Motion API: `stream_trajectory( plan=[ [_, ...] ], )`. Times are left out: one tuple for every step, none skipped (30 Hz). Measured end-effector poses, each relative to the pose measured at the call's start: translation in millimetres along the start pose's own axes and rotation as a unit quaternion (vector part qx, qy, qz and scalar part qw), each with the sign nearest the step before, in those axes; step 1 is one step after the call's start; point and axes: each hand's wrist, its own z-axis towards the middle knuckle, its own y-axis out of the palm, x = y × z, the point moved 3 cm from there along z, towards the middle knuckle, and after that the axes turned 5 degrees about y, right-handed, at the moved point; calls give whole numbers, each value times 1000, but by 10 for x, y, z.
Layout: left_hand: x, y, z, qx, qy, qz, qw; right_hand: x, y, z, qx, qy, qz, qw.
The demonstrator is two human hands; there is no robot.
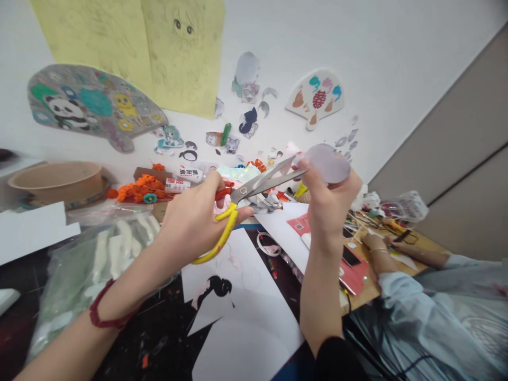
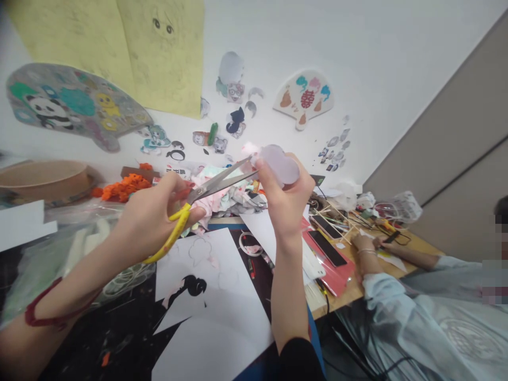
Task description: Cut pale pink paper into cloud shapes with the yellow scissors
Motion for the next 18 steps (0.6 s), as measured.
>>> stream_trajectory(
  plan=[
    [2, -4, 2, 0, -3, -7, 1000, 5, -1, 5, 11, -5, 1, 1000],
    [3, -9, 4, -2, -6, -14, 1000, 1, -3, 10, 23, -13, 3, 1000],
    [4, -13, 6, -4, -8, -21, 1000, -15, -7, 15, 35, -26, 3, 999],
    [7, -18, 7, -5, -7, -28, 1000, -43, -13, 17, 45, -45, 0, 998],
    [9, -23, 7, -5, -4, -35, 999, -79, -21, 17, 56, -66, -7, 996],
    [11, -27, 5, -4, -1, -42, 999, -119, -28, 14, 64, -87, -20, 994],
    [13, -30, 4, -3, 2, -49, 999, -160, -32, 7, 67, -107, -38, 991],
    [13, -32, 1, -1, 4, -56, 998, -198, -33, -2, 66, -124, -56, 988],
    [12, -34, -2, 2, 3, -61, 998, -229, -31, -12, 64, -140, -74, 985],
    [11, -34, -5, 3, 0, -64, 998, -254, -26, -24, 61, -155, -89, 982],
    [11, -34, -8, 3, -3, -66, 998, -271, -21, -35, 60, -170, -99, 979],
    [13, -34, -11, 4, -5, -67, 998, -280, -15, -45, 62, -186, -106, 975],
    [17, -35, -15, 4, -6, -69, 998, -282, -8, -54, 65, -203, -111, 971],
    [22, -37, -19, 3, -6, -70, 997, -280, -1, -60, 69, -223, -115, 965],
    [28, -41, -23, 3, -5, -72, 997, -275, 5, -67, 75, -247, -119, 959],
    [32, -49, -26, 3, -4, -75, 997, -270, 9, -73, 83, -274, -124, 950],
    [32, -57, -29, 3, -6, -79, 997, -263, 12, -80, 92, -301, -129, 940],
    [28, -66, -32, 0, -10, -87, 996, -257, 14, -88, 102, -324, -134, 931]
  ],
)
